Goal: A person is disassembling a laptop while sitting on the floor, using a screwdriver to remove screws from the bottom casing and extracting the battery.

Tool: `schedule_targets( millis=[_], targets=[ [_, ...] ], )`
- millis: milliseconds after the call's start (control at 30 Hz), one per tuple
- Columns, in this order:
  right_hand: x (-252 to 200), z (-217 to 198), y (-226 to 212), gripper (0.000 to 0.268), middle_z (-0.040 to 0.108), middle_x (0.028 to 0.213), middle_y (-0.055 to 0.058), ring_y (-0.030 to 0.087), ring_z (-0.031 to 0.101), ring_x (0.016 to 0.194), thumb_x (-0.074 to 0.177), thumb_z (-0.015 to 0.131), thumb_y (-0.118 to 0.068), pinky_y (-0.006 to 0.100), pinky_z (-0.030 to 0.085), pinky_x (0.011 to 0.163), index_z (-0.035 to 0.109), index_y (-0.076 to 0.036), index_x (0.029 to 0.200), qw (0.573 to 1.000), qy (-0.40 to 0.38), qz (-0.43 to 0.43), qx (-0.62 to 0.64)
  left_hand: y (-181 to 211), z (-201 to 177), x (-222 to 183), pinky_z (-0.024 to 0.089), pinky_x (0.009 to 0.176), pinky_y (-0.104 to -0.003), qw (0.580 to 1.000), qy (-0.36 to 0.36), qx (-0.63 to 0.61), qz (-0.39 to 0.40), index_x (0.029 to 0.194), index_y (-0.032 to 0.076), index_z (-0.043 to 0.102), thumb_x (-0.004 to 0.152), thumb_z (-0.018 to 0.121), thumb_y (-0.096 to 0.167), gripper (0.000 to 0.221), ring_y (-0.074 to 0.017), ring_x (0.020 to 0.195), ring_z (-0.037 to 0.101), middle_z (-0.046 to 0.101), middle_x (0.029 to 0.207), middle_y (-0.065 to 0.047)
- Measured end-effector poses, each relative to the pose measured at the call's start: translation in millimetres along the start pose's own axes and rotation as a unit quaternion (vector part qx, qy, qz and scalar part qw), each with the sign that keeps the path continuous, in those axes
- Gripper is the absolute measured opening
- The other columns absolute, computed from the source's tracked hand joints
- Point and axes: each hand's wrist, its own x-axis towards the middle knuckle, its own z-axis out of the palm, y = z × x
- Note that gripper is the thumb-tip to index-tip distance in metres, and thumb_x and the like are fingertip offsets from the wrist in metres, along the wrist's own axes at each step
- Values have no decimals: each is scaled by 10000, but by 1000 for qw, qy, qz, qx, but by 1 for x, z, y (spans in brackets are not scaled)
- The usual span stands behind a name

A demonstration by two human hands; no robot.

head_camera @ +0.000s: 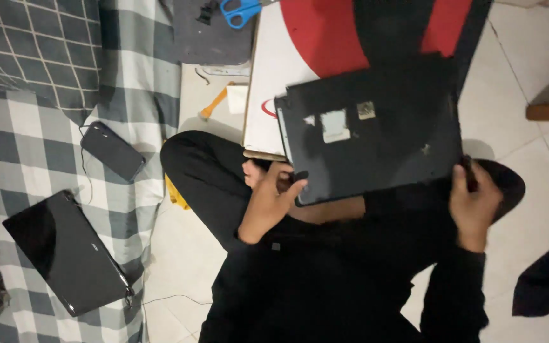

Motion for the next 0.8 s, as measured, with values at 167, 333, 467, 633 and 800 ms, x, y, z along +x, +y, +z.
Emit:
schedule_targets(
  millis=[167,333,467,633,800],
  targets=[
    [-1,-9,-48,217,724,1082,288,429,697,1007,1112,566,-12,479,506,882,718,141,1141,995,33,-35,90,-46,20,-1,486,807,-292,997,72,-28,-20,1175,142,578,978,710,225,251,-153,836,608,607,935,-33],
    [-32,-19,-117,200,716,982,321,515,684,975,944,624,137,529,543,818,732,107,1110,977,-12,41,211,-41,-27,-8,535,786,-454,981,178,-16,-73,1207,37,630,1017,659,85,198,-317,864,657,663,936,-212],
    [-66,-3,-125,202,769,937,181,307,747,957,928,631,85,424,566,841,776,-7,1034,925,-66,127,352,-85,-49,-10,504,838,-361,970,238,-15,-48,1271,65,605,1065,602,45,207,-206,893,591,601,947,-94],
    [-90,14,-111,199,740,783,164,170,676,763,917,610,90,368,551,673,771,17,1008,884,-78,153,434,-111,-48,2,476,834,-374,963,266,-15,-45,1135,84,568,1096,585,141,71,-198,876,571,589,944,-85],
    [-98,24,-97,235,772,901,205,318,753,882,893,620,125,452,590,748,778,38,1043,878,-84,134,452,-146,-48,13,466,801,-325,954,295,6,-48,1011,149,515,1126,558,296,191,-152,822,559,577,880,-38]
  ],
)
